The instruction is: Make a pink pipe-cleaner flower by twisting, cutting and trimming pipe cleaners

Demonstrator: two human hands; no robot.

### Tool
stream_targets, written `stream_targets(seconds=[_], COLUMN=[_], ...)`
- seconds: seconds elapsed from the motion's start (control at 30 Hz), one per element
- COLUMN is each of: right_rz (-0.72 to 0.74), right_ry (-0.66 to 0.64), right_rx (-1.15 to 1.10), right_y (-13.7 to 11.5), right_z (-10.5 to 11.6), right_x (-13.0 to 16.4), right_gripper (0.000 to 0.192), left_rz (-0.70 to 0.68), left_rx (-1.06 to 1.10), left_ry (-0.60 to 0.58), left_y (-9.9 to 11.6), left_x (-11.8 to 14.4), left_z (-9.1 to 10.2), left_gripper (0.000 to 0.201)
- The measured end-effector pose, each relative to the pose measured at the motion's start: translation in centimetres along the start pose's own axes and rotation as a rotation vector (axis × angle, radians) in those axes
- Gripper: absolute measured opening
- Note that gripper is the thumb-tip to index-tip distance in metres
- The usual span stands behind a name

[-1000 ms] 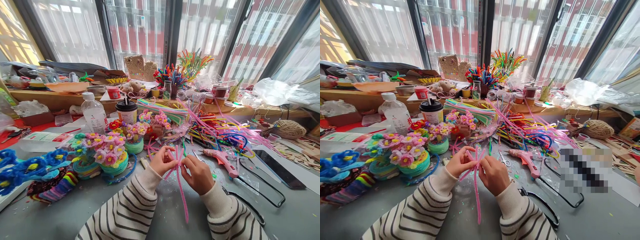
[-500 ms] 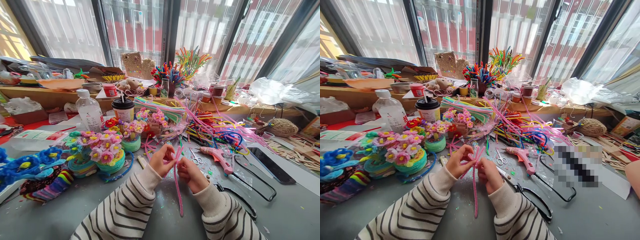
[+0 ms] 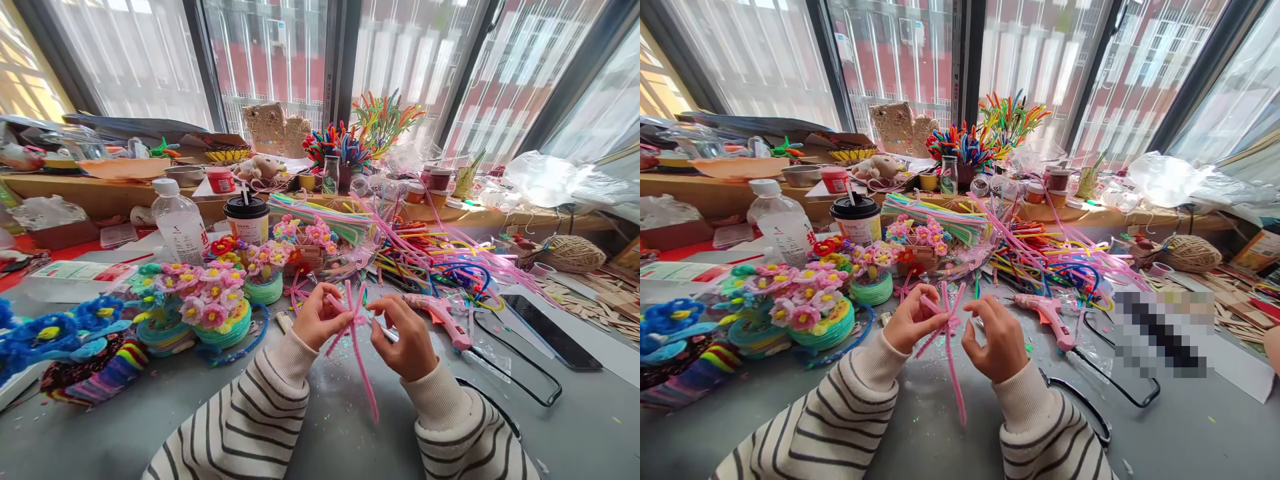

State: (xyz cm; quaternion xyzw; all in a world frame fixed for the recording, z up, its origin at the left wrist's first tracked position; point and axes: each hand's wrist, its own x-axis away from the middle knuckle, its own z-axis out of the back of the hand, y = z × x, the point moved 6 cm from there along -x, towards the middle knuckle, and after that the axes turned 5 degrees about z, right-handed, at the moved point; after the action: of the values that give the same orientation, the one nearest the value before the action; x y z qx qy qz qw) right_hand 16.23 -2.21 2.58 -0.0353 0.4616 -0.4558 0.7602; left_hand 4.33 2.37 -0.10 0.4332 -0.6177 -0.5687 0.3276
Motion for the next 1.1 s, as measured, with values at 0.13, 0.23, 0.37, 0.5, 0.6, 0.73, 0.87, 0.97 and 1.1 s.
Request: stream_targets(seconds=[0.13,0.23,0.37,0.5,0.6,0.73,0.87,0.97,1.1], right_rz=[0.284,0.337,0.353,0.332,0.248,-0.070,-0.417,-0.739,-0.931], right_ry=[-0.086,-0.102,-0.161,-0.193,-0.181,-0.126,-0.063,-0.088,-0.115], right_rx=[0.233,0.339,0.409,0.432,0.432,0.235,-0.190,-0.712,-1.283], right_y=[-1.5,-1.8,-1.9,-1.9,-1.8,-0.6,1.0,1.8,1.0], right_z=[-0.8,-1.2,-1.6,-1.9,-2.2,-2.5,-3.2,-5.0,-7.0], right_x=[0.4,0.4,0.3,0.3,0.3,0.4,0.9,1.9,2.6], right_gripper=[0.016,0.013,0.015,0.019,0.018,0.011,0.018,0.019,0.016], left_rz=[0.007,0.009,0.012,-0.028,-0.076,-0.122,-0.133,-0.118,-0.080], left_rx=[-0.032,-0.070,-0.090,-0.175,-0.252,-0.316,-0.318,-0.265,-0.126], left_ry=[-0.006,-0.002,0.010,0.017,0.020,0.031,0.015,0.015,0.057], left_y=[-0.3,-0.3,-0.3,-0.1,0.1,0.4,0.7,0.9,0.9], left_x=[0.0,0.0,0.0,0.1,0.2,0.5,0.6,0.6,0.5], left_z=[-0.1,-0.1,-0.1,-0.1,-0.2,-0.4,-0.6,-0.6,-0.1], left_gripper=[0.031,0.030,0.030,0.028,0.026,0.024,0.022,0.022,0.028])
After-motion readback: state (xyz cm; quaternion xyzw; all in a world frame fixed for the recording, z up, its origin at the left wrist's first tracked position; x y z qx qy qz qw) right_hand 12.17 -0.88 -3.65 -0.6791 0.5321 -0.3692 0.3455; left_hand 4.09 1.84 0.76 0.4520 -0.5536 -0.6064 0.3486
